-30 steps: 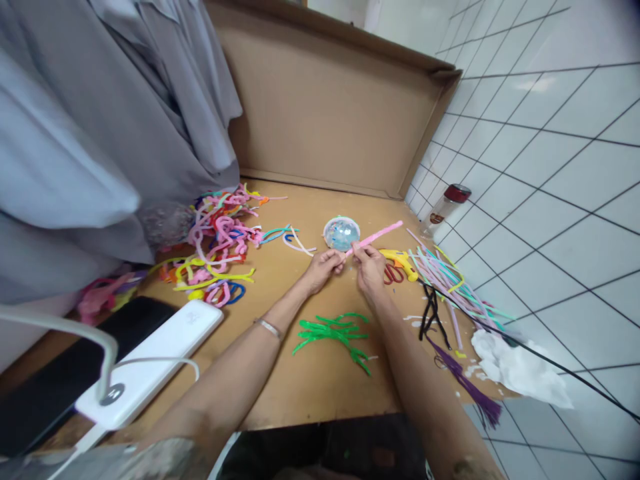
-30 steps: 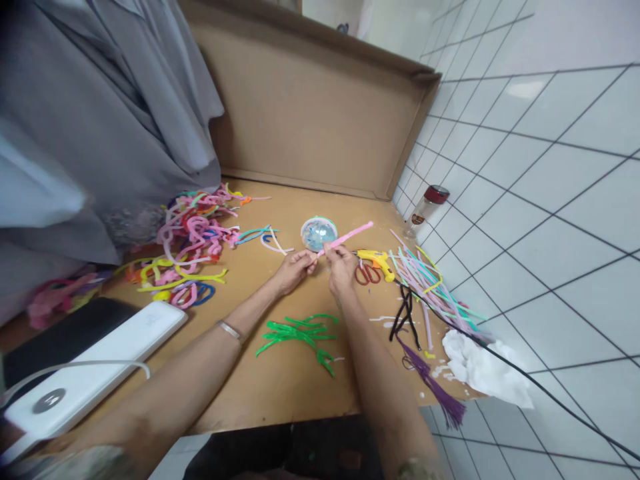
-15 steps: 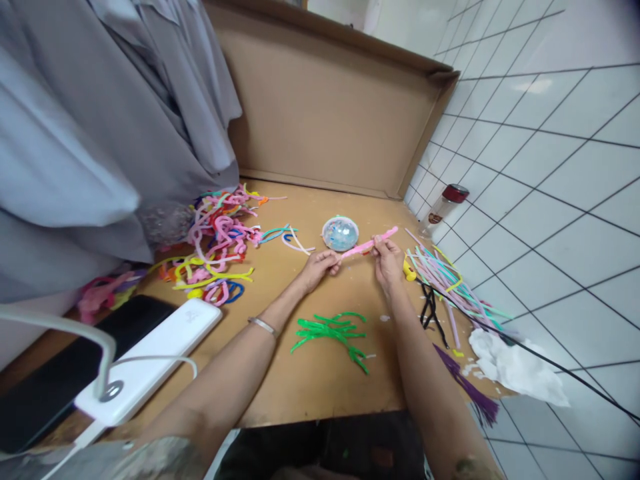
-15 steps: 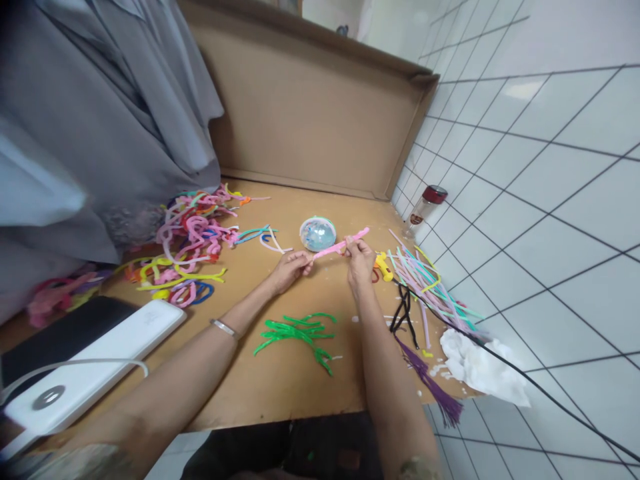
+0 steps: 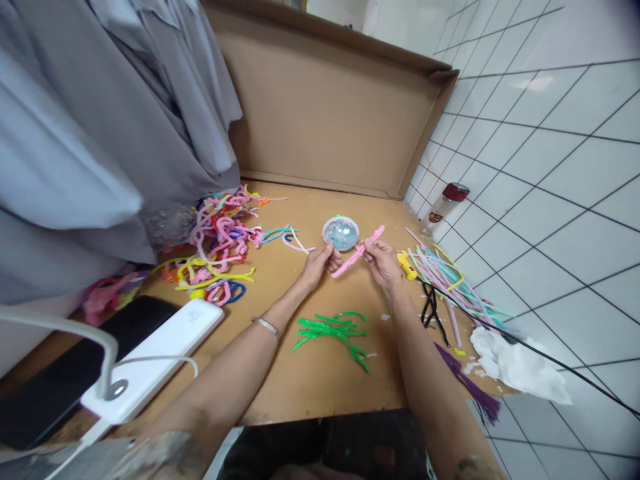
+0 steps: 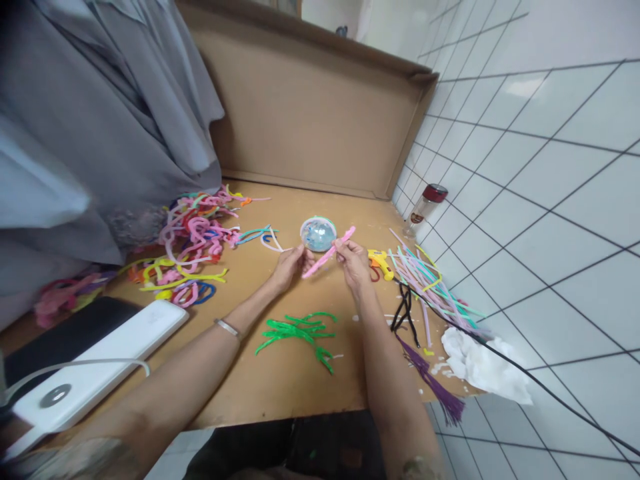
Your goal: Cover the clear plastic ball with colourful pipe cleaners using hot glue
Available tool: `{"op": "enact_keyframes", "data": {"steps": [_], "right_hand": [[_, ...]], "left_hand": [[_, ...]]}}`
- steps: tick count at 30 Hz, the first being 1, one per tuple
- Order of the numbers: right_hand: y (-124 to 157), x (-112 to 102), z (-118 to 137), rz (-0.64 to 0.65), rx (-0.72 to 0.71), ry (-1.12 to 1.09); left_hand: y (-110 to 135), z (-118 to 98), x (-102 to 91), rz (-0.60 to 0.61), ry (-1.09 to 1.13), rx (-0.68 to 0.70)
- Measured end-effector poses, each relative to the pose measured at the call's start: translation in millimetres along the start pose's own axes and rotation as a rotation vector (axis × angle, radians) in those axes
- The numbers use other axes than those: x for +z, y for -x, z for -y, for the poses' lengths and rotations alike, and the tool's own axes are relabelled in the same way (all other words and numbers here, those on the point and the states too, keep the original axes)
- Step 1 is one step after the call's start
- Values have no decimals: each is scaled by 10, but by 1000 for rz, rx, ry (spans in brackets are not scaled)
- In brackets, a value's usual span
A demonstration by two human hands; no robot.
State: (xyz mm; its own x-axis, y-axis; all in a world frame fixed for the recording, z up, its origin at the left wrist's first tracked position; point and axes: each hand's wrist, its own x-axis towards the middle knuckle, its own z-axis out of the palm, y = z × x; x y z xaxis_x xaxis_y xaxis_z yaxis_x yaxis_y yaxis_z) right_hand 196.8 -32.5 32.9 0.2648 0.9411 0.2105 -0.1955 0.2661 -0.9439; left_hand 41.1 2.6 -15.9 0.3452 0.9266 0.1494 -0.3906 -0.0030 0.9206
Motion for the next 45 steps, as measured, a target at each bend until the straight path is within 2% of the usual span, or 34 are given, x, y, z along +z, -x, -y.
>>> {"op": "enact_keyframes", "data": {"steps": [3,5,9,14,17,20,23,25,28,33,38,45], "right_hand": [[46,61,-33,18,-6,89],[77,104,-64,27,15,131],[98,152,-128,35,20,164],[31,155,-176,-78,-54,144],[-55,10,-116,-158,-83,86],[-122,-249,-29,-345,-138,19],[-109,-412,-21,-393,-92,26],[-60,-393,-53,-379,-91,24],[23,-250,-80,-275,-88,102],[94,-95,-33,-178,-153,254],[88,-112,-32,-185,-157,261],[67,-167,-44,-219,-70,199]], "left_hand": [[52,23,123,164,31,-116],[87,39,207,233,65,-159],[123,63,299,230,107,-125],[124,84,310,218,59,-58],[154,86,311,222,0,-57],[192,81,316,229,-49,-62],[202,84,320,226,-34,-53],[194,93,316,222,-34,-50],[183,112,300,198,-73,-43],[197,99,263,179,-278,45],[204,17,227,164,-506,156],[191,-16,189,219,-643,185]]}}
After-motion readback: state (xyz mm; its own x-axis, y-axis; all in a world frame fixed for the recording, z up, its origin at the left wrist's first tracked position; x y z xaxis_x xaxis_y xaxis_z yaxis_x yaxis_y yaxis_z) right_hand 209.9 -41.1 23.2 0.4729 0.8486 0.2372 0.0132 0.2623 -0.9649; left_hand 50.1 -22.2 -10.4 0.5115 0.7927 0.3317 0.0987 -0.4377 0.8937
